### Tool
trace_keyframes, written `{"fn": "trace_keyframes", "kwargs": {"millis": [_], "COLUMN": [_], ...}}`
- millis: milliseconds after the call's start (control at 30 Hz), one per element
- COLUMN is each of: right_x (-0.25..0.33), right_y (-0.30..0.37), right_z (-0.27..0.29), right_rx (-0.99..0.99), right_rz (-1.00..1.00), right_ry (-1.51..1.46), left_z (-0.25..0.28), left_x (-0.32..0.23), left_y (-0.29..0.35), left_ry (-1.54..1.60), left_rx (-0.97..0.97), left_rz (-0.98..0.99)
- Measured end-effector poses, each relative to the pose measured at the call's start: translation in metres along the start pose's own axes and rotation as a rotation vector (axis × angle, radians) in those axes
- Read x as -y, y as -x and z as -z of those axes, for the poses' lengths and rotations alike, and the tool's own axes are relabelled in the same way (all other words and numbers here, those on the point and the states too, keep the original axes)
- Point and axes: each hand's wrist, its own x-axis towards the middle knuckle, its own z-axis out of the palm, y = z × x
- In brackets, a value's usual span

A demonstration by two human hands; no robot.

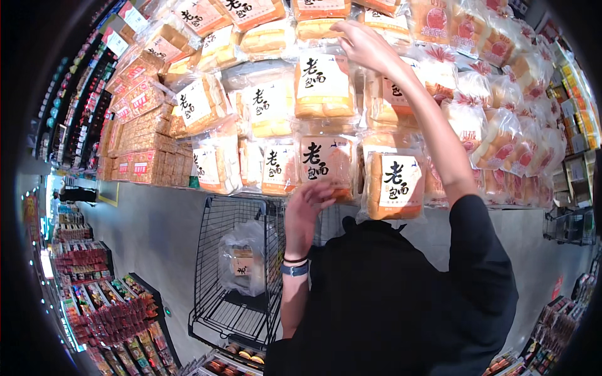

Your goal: Selecting various packages of bread from a supermarket display and placing them into a shopping cart.

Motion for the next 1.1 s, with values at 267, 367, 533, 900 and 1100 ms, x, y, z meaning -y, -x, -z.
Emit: {"fn": "trace_keyframes", "kwargs": {"millis": [267,367,533,900,1100], "right_x": [-0.027,-0.031,-0.023,0.096,0.171], "right_y": [-0.07,-0.068,-0.063,-0.059,-0.019], "right_z": [-0.065,-0.064,-0.055,0.044,0.108], "right_rx": [0.458,0.47,0.406,-0.066,-0.105], "right_rz": [-0.082,-0.088,-0.01,0.402,0.443], "right_ry": [0.344,0.307,0.082,-0.102,-0.377], "left_z": [-0.036,-0.037,-0.045,-0.025,-0.022], "left_x": [0.01,0.012,0.006,-0.028,-0.063], "left_y": [-0.097,-0.119,-0.135,-0.115,-0.072], "left_ry": [0.374,0.47,0.553,0.827,0.666], "left_rx": [0.11,0.08,0.045,0.075,-0.044], "left_rz": [0.095,0.094,0.101,-0.101,-0.273]}}
